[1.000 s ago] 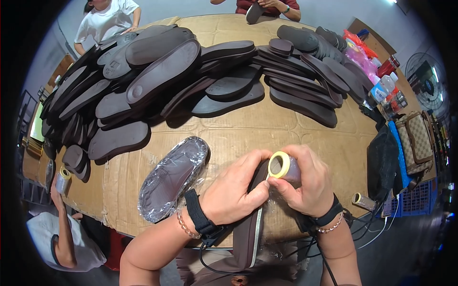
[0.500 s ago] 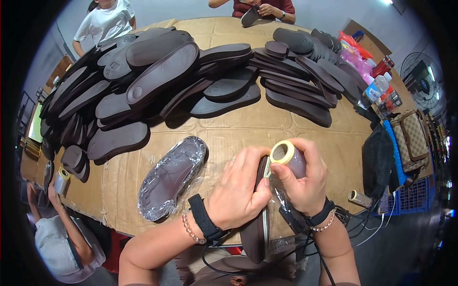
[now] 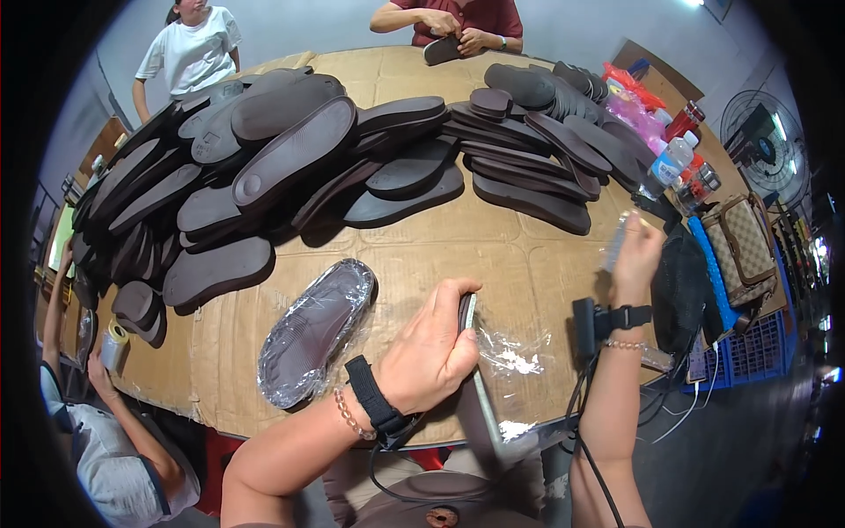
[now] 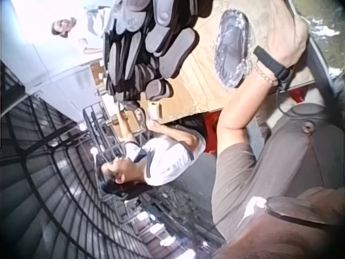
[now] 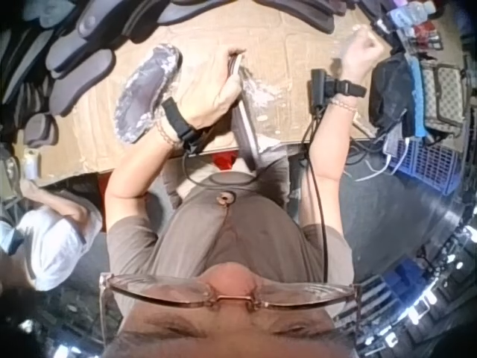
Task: Wrapping shoe soles with protective film or tape during manufacturing.
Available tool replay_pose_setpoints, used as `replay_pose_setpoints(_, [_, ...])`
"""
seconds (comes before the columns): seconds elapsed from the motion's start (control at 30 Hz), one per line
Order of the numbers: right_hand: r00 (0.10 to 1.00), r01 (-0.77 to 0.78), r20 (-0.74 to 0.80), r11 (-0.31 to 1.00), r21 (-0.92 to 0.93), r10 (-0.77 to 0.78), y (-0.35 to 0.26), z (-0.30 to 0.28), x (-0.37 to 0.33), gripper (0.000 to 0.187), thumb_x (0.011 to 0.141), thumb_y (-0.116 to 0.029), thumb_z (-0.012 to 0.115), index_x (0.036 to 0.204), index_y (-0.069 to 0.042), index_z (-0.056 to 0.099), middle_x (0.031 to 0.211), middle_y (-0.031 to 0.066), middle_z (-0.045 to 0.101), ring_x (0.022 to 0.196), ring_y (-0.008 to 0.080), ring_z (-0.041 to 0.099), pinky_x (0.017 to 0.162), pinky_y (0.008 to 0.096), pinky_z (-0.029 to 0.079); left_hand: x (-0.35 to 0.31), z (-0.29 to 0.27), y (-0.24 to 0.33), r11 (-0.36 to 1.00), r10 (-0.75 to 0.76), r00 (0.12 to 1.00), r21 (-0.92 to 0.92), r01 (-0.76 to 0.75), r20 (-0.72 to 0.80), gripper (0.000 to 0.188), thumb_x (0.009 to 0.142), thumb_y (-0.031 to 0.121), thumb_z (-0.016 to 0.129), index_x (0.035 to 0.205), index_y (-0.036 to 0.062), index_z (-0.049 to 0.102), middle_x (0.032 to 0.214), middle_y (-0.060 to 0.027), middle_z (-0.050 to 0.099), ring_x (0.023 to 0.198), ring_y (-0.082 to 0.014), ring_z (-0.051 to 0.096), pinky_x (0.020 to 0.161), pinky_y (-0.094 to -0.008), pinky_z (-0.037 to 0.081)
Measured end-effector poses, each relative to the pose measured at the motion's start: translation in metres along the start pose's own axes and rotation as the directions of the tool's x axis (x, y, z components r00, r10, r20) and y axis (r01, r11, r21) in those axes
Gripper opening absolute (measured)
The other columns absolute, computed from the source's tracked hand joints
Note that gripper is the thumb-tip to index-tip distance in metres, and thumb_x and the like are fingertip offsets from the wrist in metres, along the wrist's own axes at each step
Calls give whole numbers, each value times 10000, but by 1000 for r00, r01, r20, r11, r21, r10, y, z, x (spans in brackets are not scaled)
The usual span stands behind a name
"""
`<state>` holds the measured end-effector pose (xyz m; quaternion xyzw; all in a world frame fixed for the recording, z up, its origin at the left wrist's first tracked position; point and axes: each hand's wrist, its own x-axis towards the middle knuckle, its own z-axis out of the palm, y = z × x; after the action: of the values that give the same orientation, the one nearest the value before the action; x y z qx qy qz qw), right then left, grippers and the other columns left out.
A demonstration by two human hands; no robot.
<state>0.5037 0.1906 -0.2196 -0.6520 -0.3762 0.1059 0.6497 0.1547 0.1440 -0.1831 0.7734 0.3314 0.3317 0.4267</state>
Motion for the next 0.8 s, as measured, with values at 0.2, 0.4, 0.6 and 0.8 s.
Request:
replay_pose_setpoints(0.2, [981, -138, -54, 475, -869, 186, 0, -13, 4, 882, 846, -481, 776, 1481, 16, 418, 1391, 299, 543, 1305, 449, 553, 1074, 508, 459, 5, -9, -4, 997, -81, 996, -1, 81, 30, 514, 944, 124, 481, 1428, -22, 387, 1222, -255, 561, 1094, -383, 598, 994, -434, 472])
replay_pose_setpoints(0.4, [861, 364, -78, 717, -594, -502, -23, -46, 19, 653, 919, -255, 781, 1441, 34, 518, 1361, 217, 591, 1304, 337, 556, 1125, 456, 425, 6, -6, -10, 997, -81, 995, -3, 81, -54, 489, 949, 201, 500, 1390, 0, 435, 1174, -288, 604, 1130, -415, 617, 1003, -469, 475])
replay_pose_setpoints(0.6, [462, 795, -82, 453, -404, -883, -164, -62, -141, 340, 1114, -169, 430, 1373, -20, 593, 1267, 23, 666, 1201, 91, 599, 1003, 208, 475, 3, -16, -37, 994, -100, 994, -46, 98, -43, 487, 951, 263, 503, 1347, -12, 444, 1125, -251, 600, 1092, -400, 614, 971, -463, 479])
replay_pose_setpoints(0.8, [634, 767, -19, 632, -114, -773, -151, -75, -169, 305, 1085, -165, 443, 1303, -20, 598, 1213, 31, 672, 1165, 112, 609, 999, 239, 476, 20, -14, -31, 998, -60, 994, -41, 57, -94, 460, 973, 270, 472, 1331, -18, 486, 1078, -279, 648, 1018, -421, 639, 905, -451, 501])
